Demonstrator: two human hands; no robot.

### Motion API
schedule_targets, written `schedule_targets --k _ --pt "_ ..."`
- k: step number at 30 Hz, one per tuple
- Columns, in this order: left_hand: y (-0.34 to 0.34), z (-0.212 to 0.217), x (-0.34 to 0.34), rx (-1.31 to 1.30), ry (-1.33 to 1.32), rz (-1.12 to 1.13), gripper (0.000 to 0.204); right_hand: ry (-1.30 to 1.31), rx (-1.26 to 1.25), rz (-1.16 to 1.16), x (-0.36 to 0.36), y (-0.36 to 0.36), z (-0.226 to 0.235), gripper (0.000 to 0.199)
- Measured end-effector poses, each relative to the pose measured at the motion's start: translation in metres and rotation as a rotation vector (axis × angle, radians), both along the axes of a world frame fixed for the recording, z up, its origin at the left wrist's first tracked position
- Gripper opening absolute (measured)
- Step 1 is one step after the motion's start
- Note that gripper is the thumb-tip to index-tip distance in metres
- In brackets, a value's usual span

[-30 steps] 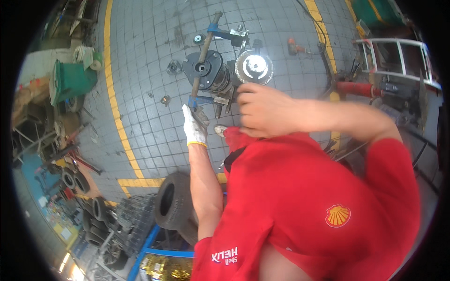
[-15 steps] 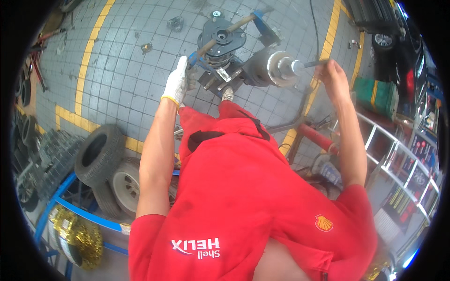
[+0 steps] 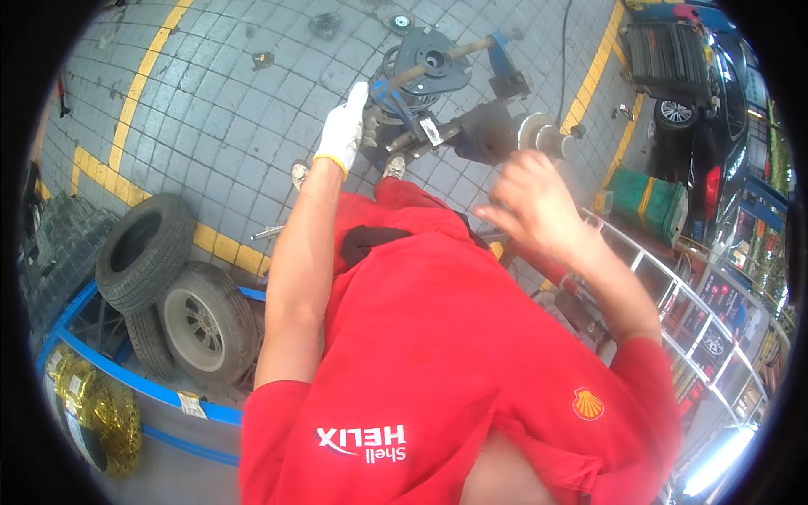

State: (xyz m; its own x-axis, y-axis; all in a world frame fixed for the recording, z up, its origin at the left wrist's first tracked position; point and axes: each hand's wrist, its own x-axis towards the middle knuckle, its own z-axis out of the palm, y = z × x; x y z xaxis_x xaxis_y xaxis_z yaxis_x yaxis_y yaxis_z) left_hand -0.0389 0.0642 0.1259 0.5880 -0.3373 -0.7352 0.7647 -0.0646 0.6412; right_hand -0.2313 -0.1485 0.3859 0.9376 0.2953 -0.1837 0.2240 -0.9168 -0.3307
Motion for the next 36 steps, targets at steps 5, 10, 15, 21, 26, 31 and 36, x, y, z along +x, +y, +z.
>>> schedule_targets --k 5,10,15,21,26,31,36 --pt "-0.002 -0.006 -0.002 0.001 -0.022 0.001 0.066 0.028 -0.138 -0.012 -0.081 -0.041 0.017 0.037" --pt "0.003 -0.016 0.013 -0.026 0.002 -0.095 0.070 -0.007 -0.009 -0.701 -0.116 -0.108 0.013 0.068" --pt "0.011 -0.007 0.025 0.064 -0.008 -0.193 0.067 0.130 0.131 -0.462 -0.119 -0.138 -0.005 0.046" --pt "0.006 0.008 0.065 0.162 -0.328 -0.196 0.046 0.141 0.312 -0.662 -0.124 -0.123 -0.005 0.051" --pt "-0.049 0.007 0.105 0.153 -0.553 -0.382 0.070 0.177 0.383 -0.736 -0.111 -0.111 -0.002 0.063" --pt "-0.118 -0.001 0.126 0.356 -0.735 -0.685 0.092 0.133 0.200 -0.727 -0.088 -0.081 0.006 0.079" --pt "-0.155 -0.024 0.141 0.425 -0.661 -0.851 0.097 -0.098 0.196 -0.910 -0.048 -0.039 -0.003 0.106"
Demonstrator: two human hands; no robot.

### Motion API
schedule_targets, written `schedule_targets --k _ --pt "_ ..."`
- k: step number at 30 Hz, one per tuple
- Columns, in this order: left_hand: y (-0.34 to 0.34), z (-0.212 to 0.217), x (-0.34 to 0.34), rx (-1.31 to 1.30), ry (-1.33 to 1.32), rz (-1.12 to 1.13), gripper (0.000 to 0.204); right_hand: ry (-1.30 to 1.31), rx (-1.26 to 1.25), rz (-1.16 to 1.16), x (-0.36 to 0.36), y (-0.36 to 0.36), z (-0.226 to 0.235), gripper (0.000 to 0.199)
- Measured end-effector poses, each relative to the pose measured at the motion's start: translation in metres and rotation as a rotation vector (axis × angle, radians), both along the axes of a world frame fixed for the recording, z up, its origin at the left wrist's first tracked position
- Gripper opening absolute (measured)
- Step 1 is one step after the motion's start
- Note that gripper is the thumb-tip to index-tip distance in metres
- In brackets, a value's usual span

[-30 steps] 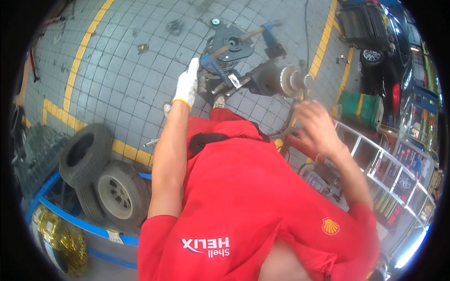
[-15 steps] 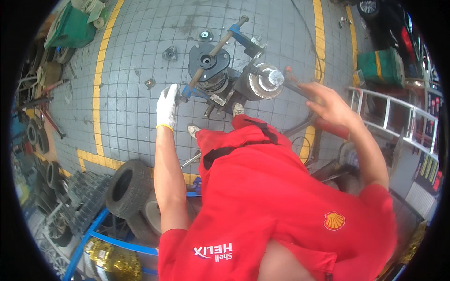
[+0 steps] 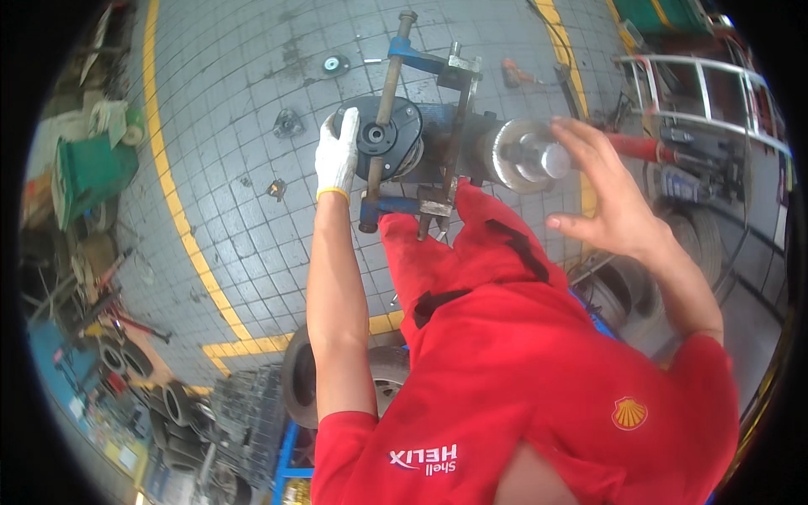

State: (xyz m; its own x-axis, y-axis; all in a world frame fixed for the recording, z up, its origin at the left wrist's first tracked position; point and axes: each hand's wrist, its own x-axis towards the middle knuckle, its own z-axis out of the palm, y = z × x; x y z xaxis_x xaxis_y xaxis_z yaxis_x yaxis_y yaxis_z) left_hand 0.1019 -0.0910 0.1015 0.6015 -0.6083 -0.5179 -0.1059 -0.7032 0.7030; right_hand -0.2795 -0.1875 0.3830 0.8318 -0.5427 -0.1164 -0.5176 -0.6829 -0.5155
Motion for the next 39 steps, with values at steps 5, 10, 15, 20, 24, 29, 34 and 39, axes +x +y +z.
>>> schedule_targets --k 5,10,15,20,24,29,34,39 --pt "-0.013 -0.017 0.005 -0.063 0.139 0.089 0.095 -0.050 -0.105 -0.233 0.038 0.026 -0.020 0.090" --pt "-0.013 -0.020 0.004 -0.129 0.143 0.118 0.090 -0.128 -0.207 -0.353 0.054 0.033 -0.036 0.071" --pt "-0.015 -0.025 0.009 -0.184 0.135 0.102 0.087 -0.176 -0.285 -0.373 0.059 0.030 -0.050 0.068" --pt "-0.017 -0.032 0.015 -0.302 0.243 0.150 0.058 -0.169 -0.272 -0.370 0.056 0.028 -0.051 0.070" --pt "-0.016 -0.036 0.015 -0.316 0.182 0.123 0.056 -0.150 -0.283 -0.338 0.053 0.027 -0.049 0.071" --pt "-0.012 -0.038 0.014 -0.253 0.151 0.124 0.050 -0.136 -0.271 -0.359 0.051 0.029 -0.050 0.069" --pt "-0.009 -0.033 0.016 -0.200 0.199 0.101 0.072 -0.177 -0.266 -0.394 0.054 0.032 -0.052 0.069" --pt "-0.010 -0.027 0.015 -0.206 0.195 0.114 0.067 -0.184 -0.340 -0.384 0.059 0.033 -0.053 0.067"
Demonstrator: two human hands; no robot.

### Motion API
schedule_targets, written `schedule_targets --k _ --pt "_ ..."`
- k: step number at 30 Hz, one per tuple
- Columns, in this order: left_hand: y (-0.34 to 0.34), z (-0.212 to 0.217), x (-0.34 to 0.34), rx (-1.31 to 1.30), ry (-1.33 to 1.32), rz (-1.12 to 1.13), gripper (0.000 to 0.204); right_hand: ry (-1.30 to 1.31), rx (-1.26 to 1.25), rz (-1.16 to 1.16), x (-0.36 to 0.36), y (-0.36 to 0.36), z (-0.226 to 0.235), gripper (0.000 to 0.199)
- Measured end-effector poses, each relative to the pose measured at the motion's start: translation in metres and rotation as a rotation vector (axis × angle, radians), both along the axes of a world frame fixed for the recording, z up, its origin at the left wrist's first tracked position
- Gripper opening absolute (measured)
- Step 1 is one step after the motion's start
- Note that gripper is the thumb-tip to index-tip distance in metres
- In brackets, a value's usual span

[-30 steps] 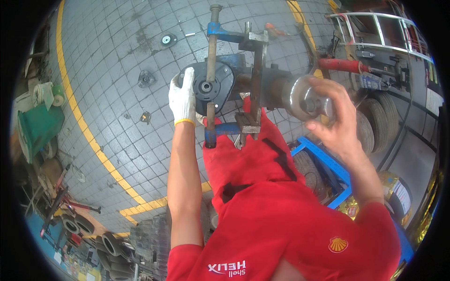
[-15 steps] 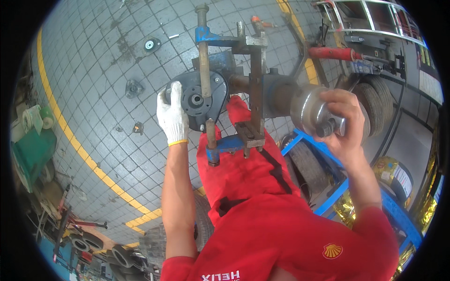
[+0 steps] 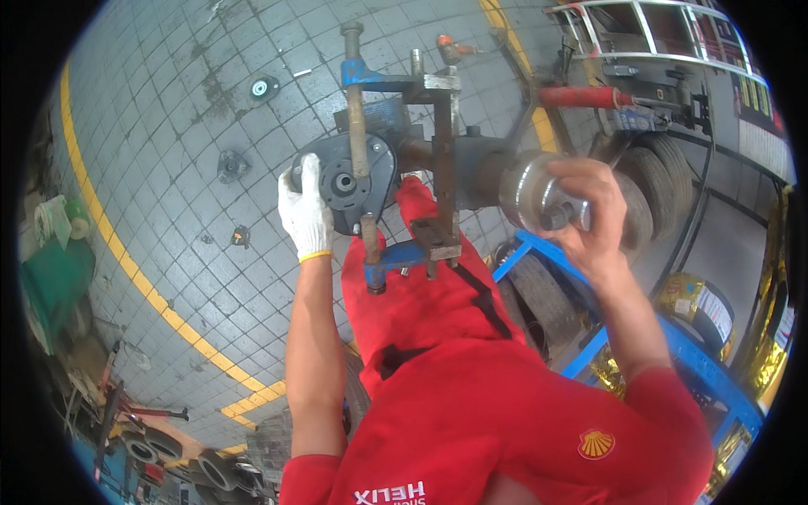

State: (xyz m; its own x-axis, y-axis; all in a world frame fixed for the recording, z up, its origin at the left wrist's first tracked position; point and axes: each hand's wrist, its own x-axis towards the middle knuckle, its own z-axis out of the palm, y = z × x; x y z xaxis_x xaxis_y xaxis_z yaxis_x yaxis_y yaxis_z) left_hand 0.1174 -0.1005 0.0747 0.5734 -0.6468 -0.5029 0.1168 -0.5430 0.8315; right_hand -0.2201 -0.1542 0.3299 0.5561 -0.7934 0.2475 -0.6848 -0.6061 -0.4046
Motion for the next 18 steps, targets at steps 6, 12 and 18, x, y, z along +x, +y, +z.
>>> schedule_targets --k 6,12,18 --pt "-0.002 0.002 -0.001 -0.054 0.048 0.010 0.047 0.025 -0.016 -0.043 0.001 0.006 0.001 0.065" --pt "-0.004 0.000 0.002 -0.012 -0.036 -0.043 0.062 0.011 0.001 -0.016 -0.003 0.002 0.001 0.070" --pt "-0.001 -0.001 0.002 -0.023 -0.022 -0.009 0.065 0.073 -0.065 -0.065 0.007 0.008 0.005 0.067"
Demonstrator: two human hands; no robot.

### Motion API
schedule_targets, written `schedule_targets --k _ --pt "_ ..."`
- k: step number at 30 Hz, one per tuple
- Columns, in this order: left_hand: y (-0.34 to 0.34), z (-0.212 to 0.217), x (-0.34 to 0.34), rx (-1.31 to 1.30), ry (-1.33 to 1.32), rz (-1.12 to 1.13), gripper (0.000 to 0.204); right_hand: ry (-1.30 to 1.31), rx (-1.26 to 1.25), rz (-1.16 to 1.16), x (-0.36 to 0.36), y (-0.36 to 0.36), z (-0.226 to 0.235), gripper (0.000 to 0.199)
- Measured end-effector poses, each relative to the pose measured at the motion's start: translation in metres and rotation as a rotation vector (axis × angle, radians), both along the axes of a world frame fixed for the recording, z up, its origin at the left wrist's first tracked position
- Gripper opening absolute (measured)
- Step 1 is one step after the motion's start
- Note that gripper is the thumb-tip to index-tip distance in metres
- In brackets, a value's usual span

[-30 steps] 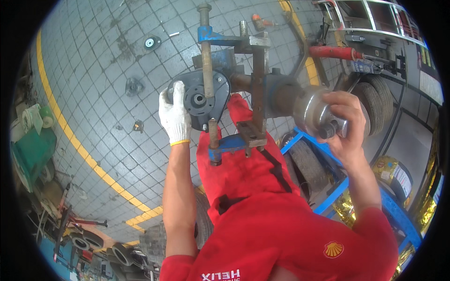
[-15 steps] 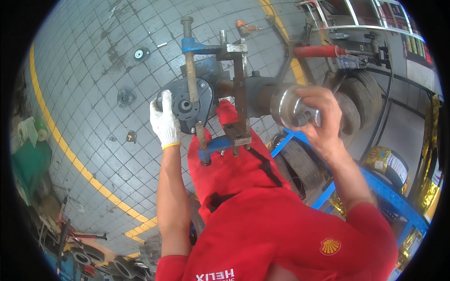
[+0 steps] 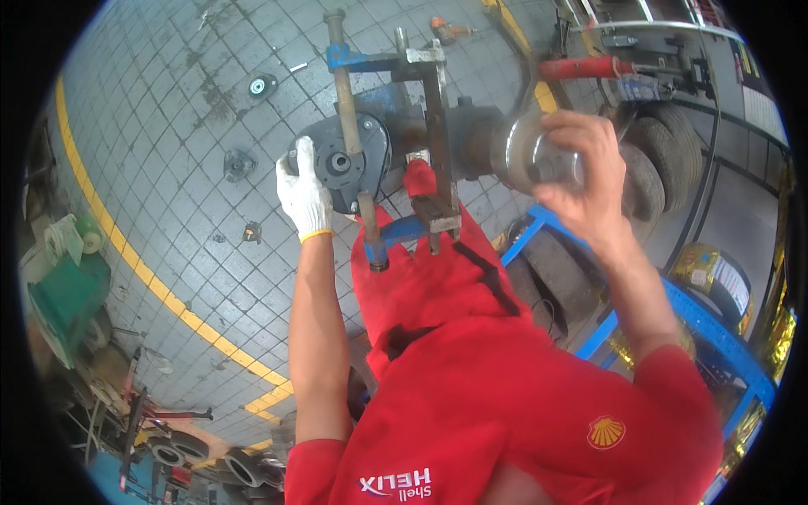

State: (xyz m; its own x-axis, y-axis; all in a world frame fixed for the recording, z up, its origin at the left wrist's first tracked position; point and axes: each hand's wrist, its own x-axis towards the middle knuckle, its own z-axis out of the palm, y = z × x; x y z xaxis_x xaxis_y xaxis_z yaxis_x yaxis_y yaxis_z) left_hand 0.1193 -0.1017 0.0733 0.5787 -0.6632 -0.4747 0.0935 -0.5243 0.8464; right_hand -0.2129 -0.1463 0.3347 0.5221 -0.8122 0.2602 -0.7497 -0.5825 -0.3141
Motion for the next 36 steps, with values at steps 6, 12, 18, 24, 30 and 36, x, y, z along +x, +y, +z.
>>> schedule_targets --k 6,12,18,24,30,36 --pt "-0.003 0.006 -0.003 -0.048 0.030 0.006 0.069 0.017 -0.094 -0.112 0.004 0.006 -0.004 0.058" --pt "0.000 0.034 -0.017 -0.048 -0.056 -0.098 0.073 -0.149 -0.131 -0.128 -0.002 0.012 -0.015 0.058" --pt "0.001 0.051 -0.027 0.039 0.005 -0.146 0.080 -0.251 -0.107 -0.194 -0.001 0.017 -0.029 0.057" --pt "-0.003 0.033 -0.002 -0.016 0.123 -0.268 0.078 -0.301 -0.083 -0.227 -0.007 0.020 -0.031 0.055" --pt "0.002 0.017 0.017 -0.028 0.418 -0.300 0.079 -0.236 -0.013 -0.174 -0.012 0.017 -0.013 0.055" --pt "0.023 -0.005 0.013 -0.073 0.748 -0.222 0.081 -0.089 0.078 -0.260 -0.007 0.015 0.003 0.053"
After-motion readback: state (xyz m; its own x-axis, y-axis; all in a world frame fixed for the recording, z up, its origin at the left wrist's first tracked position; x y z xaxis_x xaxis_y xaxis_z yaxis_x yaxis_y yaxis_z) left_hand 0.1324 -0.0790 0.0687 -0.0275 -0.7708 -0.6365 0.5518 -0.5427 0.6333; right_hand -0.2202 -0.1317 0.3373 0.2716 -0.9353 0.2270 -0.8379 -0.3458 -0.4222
